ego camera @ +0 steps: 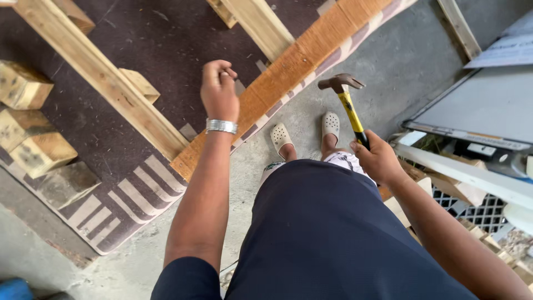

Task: The person hammers nails into a wooden pallet-style frame resting on a padded workbench, holding nails in place with one hand while driving them with a claw hammer. They reposition the frame, pull out and re-set nails, and continue hammering along the wooden rails.

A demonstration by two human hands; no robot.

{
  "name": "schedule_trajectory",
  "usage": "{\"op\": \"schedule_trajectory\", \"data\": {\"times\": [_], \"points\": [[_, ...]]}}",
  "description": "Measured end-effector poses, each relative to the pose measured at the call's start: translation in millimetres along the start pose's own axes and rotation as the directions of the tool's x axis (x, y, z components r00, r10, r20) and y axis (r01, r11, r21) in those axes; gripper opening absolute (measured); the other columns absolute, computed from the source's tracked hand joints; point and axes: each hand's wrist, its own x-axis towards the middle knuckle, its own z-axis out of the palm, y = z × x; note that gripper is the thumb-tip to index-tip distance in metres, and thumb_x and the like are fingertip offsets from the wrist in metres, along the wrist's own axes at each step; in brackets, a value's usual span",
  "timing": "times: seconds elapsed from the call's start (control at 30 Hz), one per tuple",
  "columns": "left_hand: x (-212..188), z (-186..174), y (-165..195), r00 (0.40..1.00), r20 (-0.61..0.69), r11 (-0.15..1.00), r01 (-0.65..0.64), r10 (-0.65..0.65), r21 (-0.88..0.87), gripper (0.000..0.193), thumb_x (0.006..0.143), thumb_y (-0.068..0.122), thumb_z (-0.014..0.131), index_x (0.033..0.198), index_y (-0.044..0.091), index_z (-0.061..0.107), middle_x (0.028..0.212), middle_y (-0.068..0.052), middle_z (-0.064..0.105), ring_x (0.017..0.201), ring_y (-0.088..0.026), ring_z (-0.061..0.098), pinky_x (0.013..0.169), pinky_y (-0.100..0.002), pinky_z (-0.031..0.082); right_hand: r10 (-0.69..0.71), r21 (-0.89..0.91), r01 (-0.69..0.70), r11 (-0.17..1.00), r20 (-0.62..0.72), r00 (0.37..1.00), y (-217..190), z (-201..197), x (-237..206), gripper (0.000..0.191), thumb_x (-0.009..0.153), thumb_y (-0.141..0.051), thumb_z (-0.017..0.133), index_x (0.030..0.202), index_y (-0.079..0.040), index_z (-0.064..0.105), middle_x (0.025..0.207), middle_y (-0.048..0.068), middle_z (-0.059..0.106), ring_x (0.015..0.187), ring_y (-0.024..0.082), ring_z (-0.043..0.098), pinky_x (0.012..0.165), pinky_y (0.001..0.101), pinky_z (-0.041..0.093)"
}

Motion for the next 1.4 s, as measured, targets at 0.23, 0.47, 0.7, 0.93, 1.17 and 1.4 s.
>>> {"op": "schedule_trajectory", "data": {"times": [0.23, 0.47, 0.7, 0.93, 1.17, 1.4], "points": [[-17.6, 20.2, 43.8, 0.871, 0.441, 0.533, 0.484, -0.217, -0.694, 0.027, 0.094, -0.007, 0.053, 0.118, 0.002, 0.062, 0.104, -0.012, 0.071, 0.091, -0.018, 0.07, 0.084, -0.031, 0.062, 0.023, 0.112, -0.019, 0.994, -0.033, 0.999, 51.6, -7.2, -8.2, 0.027, 0.098, -0.031, 0.063, 0.098, -0.005, 0.056, 0.063, 0.004, 0.055, 0.053, 0.016, 0.053, 0.051, 0.0357, 0.045], [-38.1, 71.9, 39.9, 0.901, 0.424, 0.875, 0.277, -0.093, -0.396, 0.017, 0.104, 0.008, 0.064, 0.113, 0.003, 0.076, 0.116, -0.008, 0.068, 0.084, -0.01, 0.059, 0.077, -0.025, 0.054, -0.008, 0.037, 0.009, 0.999, -0.018, 1.0, 40.4, -11.9, -13.9, 0.029, 0.099, -0.034, 0.063, 0.1, -0.005, 0.057, 0.065, 0.005, 0.056, 0.056, 0.015, 0.052, 0.053, 0.0343, 0.045], [-33.2, 84.3, 32.0, 0.891, 0.443, 0.928, 0.244, -0.1, -0.28, 0.015, 0.099, 0.014, 0.064, 0.108, 0.008, 0.074, 0.089, 0.002, 0.073, 0.073, -0.002, 0.062, 0.06, -0.018, 0.05, -0.067, 0.024, 0.067, 0.997, -0.012, 0.998, 14.5, -14.0, -17.4, 0.025, 0.099, -0.031, 0.059, 0.107, -0.008, 0.059, 0.069, 0.005, 0.057, 0.06, 0.015, 0.054, 0.057, 0.0346, 0.047], [-24.6, 82.9, 29.1, 0.937, 0.348, 0.994, 0.001, 0.036, -0.106, 0.014, 0.1, 0.019, 0.068, 0.104, 0.01, 0.078, 0.09, 0.0, 0.074, 0.07, -0.006, 0.064, 0.059, -0.022, 0.053, -0.048, -0.051, 0.048, 0.998, 0.014, 0.999, -3.5, -13.6, -17.2, 0.03, 0.101, -0.035, 0.059, 0.106, -0.006, 0.057, 0.069, 0.006, 0.058, 0.059, 0.015, 0.056, 0.057, 0.0358, 0.048], [-28.6, 87.6, 31.4, 0.897, 0.308, 0.904, -0.384, 0.316, 0.19, 0.01, 0.097, 0.016, 0.07, 0.103, 0.013, 0.077, 0.095, -0.002, 0.075, 0.079, -0.016, 0.073, 0.065, -0.03, 0.059, -0.04, -0.074, 0.042, 0.996, 0.03, 0.999, -12.5, -13.7, -19.7, 0.03, 0.101, -0.035, 0.059, 0.107, -0.006, 0.056, 0.07, 0.008, 0.058, 0.06, 0.018, 0.056, 0.058, 0.0377, 0.048], [-34.5, 85.8, 29.2, 0.84, 0.274, 0.827, -0.526, 0.469, 0.2, 0.009, 0.098, 0.012, 0.069, 0.106, 0.013, 0.073, 0.096, -0.003, 0.072, 0.085, -0.021, 0.072, 0.071, -0.033, 0.06, -0.28, -0.151, 0.268, 0.951, -0.059, 0.958, -35.3, -22.2, -29.0, 0.028, 0.102, -0.029, 0.059, 0.113, -0.004, 0.057, 0.078, 0.011, 0.066, 0.07, 0.023, 0.064, 0.067, 0.0382, 0.051]]}}
